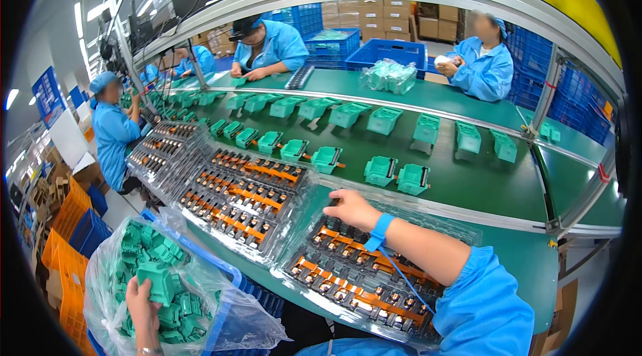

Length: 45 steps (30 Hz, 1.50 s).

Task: The person assembles electronic components by hand, inserting small electronic modules into plastic housings.

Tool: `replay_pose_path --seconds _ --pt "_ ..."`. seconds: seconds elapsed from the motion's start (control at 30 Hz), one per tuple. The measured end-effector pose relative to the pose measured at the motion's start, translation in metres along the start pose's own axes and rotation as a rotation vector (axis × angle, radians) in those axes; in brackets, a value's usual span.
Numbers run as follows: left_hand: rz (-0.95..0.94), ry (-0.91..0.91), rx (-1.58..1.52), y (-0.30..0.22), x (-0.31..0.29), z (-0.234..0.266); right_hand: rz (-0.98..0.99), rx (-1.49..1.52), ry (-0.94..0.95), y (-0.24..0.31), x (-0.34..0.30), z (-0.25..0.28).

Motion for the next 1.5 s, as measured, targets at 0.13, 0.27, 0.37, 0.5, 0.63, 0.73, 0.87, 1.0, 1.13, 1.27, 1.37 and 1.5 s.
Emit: replay_pose_path --seconds 0.13,0.27,0.37,0.5,0.63,0.73,0.87,1.0,1.13,1.27,1.37,1.5 --pt "0.139 0.111 -0.357 0.004 -0.046 -0.044 -0.088 0.199 -0.096 0.01 -0.009 0.013" --pt "0.516 0.228 -0.448 0.027 -0.112 -0.135 -0.264 0.54 -0.055 0.003 -0.029 0.043" --pt "0.671 0.419 -0.484 0.053 -0.134 -0.191 -0.303 0.709 -0.098 0.009 -0.057 0.06" --pt "0.733 0.646 -0.555 0.083 -0.132 -0.267 -0.306 0.818 -0.072 0.019 -0.109 0.086" --pt "0.703 0.659 -0.517 0.105 -0.139 -0.297 -0.213 0.989 0.04 0.008 -0.165 0.105" --pt "0.623 0.73 -0.417 0.114 -0.141 -0.31 -0.159 1.011 0.011 0.0 -0.19 0.107" --pt "0.684 0.684 -0.535 0.117 -0.142 -0.327 -0.03 0.921 -0.136 0.003 -0.205 0.114" --pt "0.604 0.616 -0.729 0.117 -0.143 -0.34 -0.049 0.855 0.126 0.001 -0.207 0.091" --pt "0.379 0.665 -0.643 0.115 -0.152 -0.351 -0.025 0.65 0.347 0.002 -0.208 0.055" --pt "0.394 0.73 -0.66 0.116 -0.165 -0.351 -0.139 0.792 0.25 -0.006 -0.208 0.056" --pt "0.545 0.745 -0.611 0.125 -0.158 -0.343 -0.062 0.633 0.183 -0.006 -0.205 0.064" --pt "0.468 0.88 -0.313 0.121 -0.148 -0.336 0.053 0.369 0.179 0.003 -0.208 0.078"
Point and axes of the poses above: each hand's wrist, its own x-axis towards the middle knuckle, its own z-axis out of the back of the hand, y = z × x, the point moved 5 cm from there along x, towards the middle knuckle, and after that the axes turned 11 degrees about -x, right-handed, at the moved point
